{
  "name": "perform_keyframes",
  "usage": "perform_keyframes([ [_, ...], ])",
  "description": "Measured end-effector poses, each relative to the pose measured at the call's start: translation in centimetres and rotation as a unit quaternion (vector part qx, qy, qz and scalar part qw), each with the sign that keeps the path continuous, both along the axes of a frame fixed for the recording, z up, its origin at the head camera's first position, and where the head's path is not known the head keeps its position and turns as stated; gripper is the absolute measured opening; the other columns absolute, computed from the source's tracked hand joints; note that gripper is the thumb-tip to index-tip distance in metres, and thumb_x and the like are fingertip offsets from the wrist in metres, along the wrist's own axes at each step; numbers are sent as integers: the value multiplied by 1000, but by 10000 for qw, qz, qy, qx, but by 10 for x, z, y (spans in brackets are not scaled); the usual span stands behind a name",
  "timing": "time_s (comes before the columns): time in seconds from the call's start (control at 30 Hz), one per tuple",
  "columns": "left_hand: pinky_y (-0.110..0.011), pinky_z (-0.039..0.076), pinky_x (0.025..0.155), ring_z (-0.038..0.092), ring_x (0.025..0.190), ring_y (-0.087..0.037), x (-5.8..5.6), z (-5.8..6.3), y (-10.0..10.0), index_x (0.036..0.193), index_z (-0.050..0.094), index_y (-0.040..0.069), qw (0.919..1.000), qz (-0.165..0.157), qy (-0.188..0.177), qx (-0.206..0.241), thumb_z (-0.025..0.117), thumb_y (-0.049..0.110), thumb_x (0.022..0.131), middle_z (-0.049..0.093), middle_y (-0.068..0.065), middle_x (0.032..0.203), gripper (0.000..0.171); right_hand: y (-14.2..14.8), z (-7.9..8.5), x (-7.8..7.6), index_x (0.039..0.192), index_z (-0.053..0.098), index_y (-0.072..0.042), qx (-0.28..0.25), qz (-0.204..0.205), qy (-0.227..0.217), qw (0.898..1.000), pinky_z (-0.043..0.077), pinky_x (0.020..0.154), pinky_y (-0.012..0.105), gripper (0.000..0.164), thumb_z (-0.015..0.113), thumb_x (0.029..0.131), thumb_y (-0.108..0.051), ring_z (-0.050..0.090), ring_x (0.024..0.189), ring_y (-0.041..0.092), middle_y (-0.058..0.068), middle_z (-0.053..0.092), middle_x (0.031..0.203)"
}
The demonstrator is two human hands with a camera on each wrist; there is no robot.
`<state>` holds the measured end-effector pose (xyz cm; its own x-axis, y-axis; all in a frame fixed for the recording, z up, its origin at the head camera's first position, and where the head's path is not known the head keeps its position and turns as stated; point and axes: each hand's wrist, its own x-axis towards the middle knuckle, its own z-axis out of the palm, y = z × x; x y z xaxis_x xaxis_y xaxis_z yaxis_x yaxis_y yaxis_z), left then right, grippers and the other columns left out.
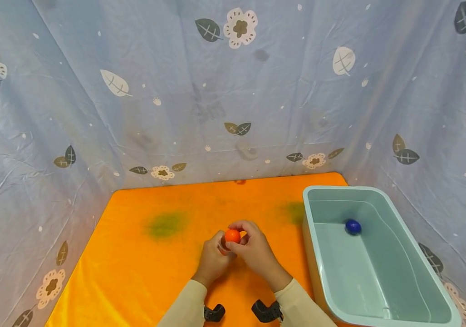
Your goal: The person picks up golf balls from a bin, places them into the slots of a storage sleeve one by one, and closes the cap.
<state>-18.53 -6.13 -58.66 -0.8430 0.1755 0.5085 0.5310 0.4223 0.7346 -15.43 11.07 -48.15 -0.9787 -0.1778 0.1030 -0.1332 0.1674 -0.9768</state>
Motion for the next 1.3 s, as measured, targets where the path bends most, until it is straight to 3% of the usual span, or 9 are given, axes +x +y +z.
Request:
perform_keyframes([
  [0.27,-23,48,59,51,63,-7,-2,-3,1,94,60,17,9995,79,256,-149,89,6,77,57,10,74,35,0,-6,0,131,69,-4,186,135,14,9997,50,68,28,40,85,95,-6,56,77,25,14,62,127],
  [0.43,-21,47,54,51,60,-4,-2,-3,1,93,59,18,10000,38,75,-18,88,7,76,56,10,72,35,1,-4,2,134,67,-3,293,158,-39,9994,49,65,27,42,83,95,-4,56,75,24,15,61,130],
  [0.9,-22,50,57,53,62,-4,1,0,2,94,60,18,9999,67,-144,-20,88,9,79,57,12,74,33,2,-1,5,133,66,-3,253,61,-61,9996,47,64,27,40,81,96,-5,55,74,23,15,61,130],
  [1.07,-22,51,58,53,63,-4,1,1,2,95,60,18,9999,54,-125,-42,89,9,78,58,12,75,34,4,10,9,131,68,-7,237,52,18,9997,47,63,28,37,81,96,-4,58,76,24,14,62,130],
  [1.3,-22,48,57,50,60,-3,0,0,2,93,59,20,9999,74,-102,-14,86,5,75,57,13,74,35,11,37,17,131,68,-10,367,69,329,9988,51,67,30,36,81,98,-7,62,81,25,9,63,125],
])
